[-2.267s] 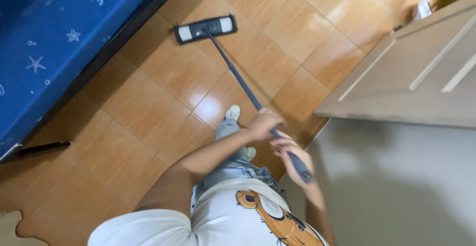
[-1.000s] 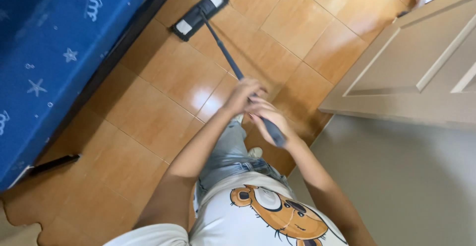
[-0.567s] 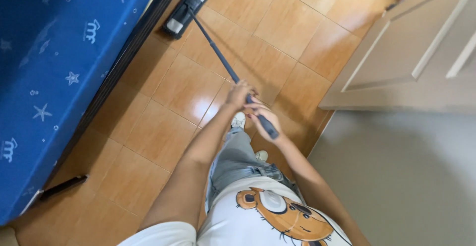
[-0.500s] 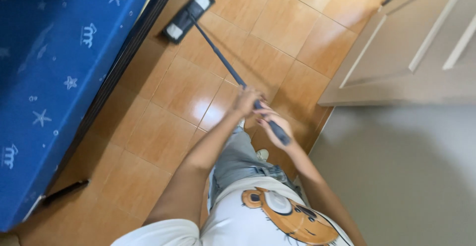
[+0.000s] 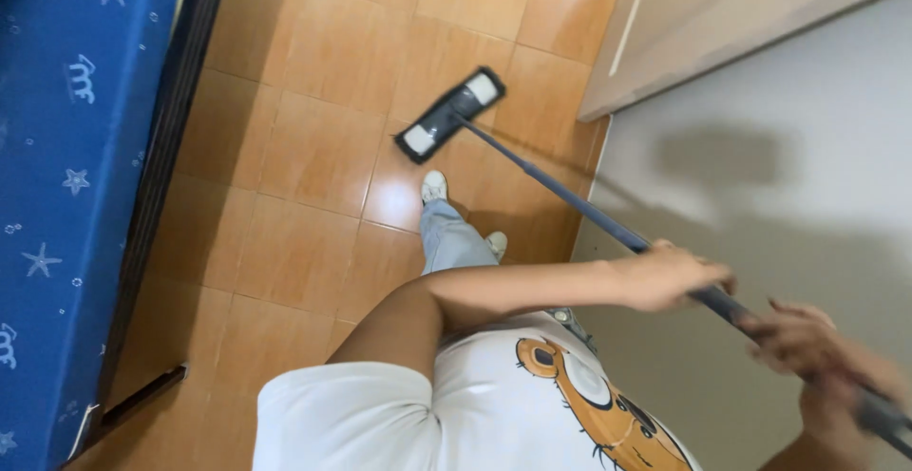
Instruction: The person mops a tiled floor using a flat mop with a long handle. They move the mop back and forth across the floor, navigating around a bed and a door.
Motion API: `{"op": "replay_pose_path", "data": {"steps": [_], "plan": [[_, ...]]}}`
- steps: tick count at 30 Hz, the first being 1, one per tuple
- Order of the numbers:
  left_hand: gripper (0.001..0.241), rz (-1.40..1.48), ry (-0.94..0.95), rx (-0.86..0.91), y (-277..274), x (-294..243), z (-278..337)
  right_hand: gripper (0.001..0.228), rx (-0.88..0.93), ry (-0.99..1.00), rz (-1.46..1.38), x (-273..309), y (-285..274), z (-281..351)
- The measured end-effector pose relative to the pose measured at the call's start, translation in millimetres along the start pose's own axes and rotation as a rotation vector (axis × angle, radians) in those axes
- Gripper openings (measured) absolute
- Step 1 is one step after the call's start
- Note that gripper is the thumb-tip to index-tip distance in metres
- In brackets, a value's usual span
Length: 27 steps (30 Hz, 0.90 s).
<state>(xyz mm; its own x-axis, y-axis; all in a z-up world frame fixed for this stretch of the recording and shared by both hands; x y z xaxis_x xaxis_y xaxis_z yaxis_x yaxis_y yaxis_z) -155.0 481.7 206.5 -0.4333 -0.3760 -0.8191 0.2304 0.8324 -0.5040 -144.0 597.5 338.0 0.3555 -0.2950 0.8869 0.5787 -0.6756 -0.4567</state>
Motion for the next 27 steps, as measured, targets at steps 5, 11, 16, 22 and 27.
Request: {"op": "replay_pose_path", "data": {"steps": [5, 11, 16, 22, 27], "plan": [[0.024, 0.094, 0.097, 0.078, 38, -38, -3, 0.070, -0.163, -0.014, -0.222, -43, -21, 85], [0.013, -0.014, 0.059, 0.198, 114, -10, -13, 0.081, -0.474, -0.002, -0.483, -98, -24, 143], [0.014, -0.046, 0.074, 0.268, 102, 11, -1, 0.079, -0.576, 0.047, -0.512, -104, 11, 130], [0.013, -0.087, 0.009, 0.208, 13, 73, 31, 0.075, -0.666, -0.126, -0.632, -141, 73, 47], [0.012, -0.162, 0.003, -0.063, -106, 145, 75, 0.059, -0.430, -0.357, -0.849, -105, 162, -95]]}}
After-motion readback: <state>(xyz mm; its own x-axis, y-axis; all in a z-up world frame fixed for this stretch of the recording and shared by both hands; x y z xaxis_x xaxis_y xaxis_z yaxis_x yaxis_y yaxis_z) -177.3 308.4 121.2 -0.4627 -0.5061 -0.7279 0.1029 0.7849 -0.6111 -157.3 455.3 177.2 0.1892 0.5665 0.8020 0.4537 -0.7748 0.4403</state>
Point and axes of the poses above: each hand's wrist, its own z-axis away from the middle knuckle, its own y-axis out of the palm, x = y × z, the point moved 9 cm from there along -z, towards the middle knuckle, and after that the axes turned 7 degrees about -z, right-handed, at the moved point
